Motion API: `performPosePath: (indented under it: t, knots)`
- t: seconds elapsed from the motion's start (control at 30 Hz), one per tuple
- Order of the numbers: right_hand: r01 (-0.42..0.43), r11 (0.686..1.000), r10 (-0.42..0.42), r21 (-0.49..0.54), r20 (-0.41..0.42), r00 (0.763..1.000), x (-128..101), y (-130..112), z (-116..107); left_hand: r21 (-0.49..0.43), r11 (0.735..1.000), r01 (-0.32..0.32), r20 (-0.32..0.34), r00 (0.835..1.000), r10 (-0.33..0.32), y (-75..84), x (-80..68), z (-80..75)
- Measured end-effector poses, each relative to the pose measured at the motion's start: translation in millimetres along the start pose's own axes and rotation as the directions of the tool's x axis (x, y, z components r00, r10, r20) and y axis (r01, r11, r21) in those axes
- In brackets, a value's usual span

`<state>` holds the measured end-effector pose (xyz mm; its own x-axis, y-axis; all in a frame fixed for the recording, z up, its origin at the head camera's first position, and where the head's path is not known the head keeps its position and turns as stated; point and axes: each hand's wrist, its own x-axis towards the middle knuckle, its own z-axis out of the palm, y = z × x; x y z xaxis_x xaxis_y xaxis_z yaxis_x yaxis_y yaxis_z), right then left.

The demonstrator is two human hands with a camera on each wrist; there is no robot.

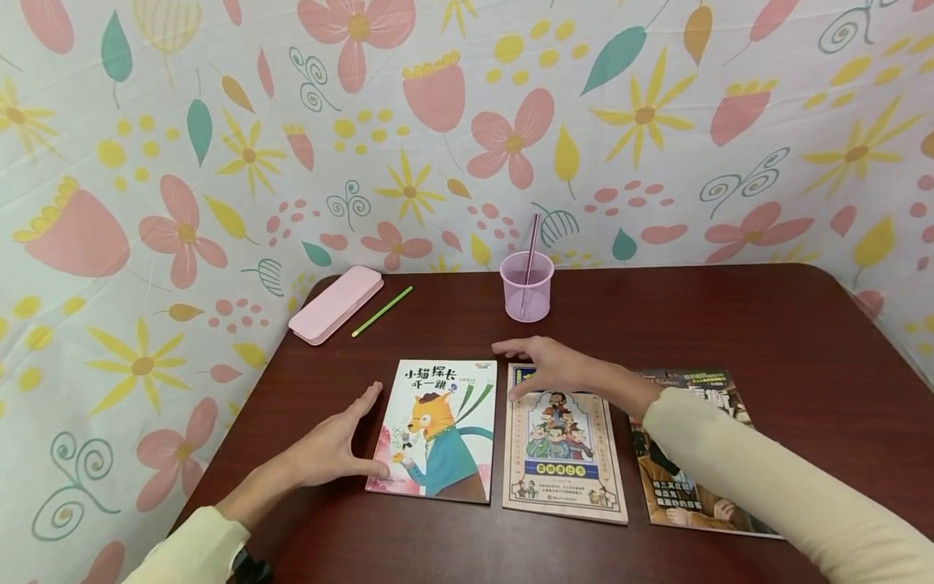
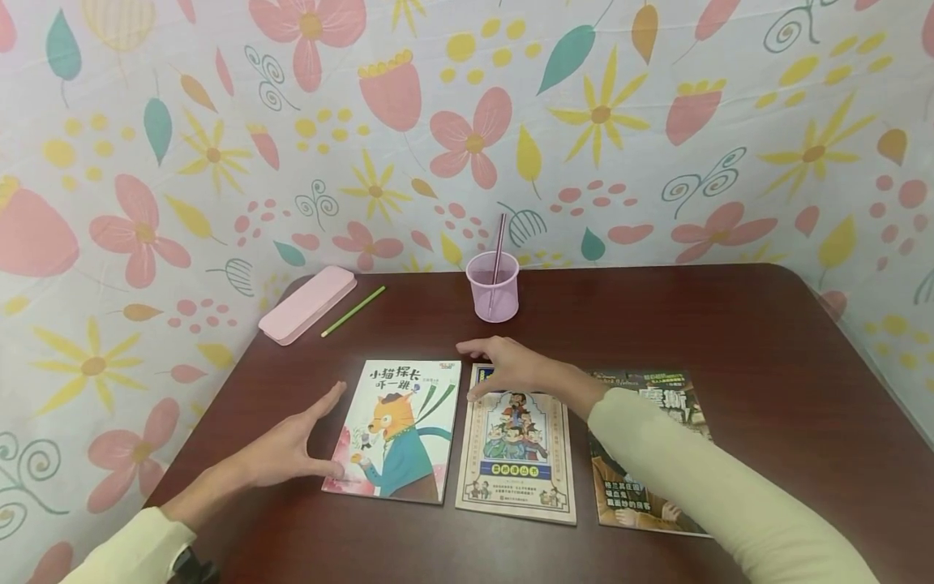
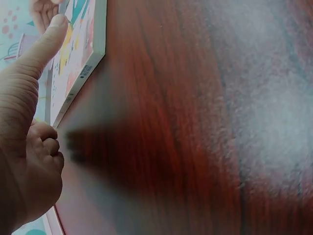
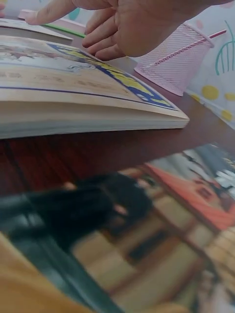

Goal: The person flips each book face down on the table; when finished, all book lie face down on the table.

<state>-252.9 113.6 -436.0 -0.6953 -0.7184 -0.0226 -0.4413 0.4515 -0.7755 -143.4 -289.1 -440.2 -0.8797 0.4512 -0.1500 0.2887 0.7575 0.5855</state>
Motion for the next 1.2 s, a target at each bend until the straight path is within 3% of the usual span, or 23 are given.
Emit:
performPosePath:
  t: [0.43, 1.2]
  knots:
    - [0.003, 1.000, -0.005, -0.029, -0.044, 0.999, 20.0, -0.6, 9.2, 0.059, 0.998, -0.010, -0.007, 1.000, 0.010, 0.8, -5.1, 9.8]
    - [-0.011, 0.998, 0.005, -0.060, -0.099, 0.995, 24.0, 0.4, 17.2, 0.025, 0.999, -0.023, 0.004, 1.000, 0.023, 4.5, -7.0, 17.6]
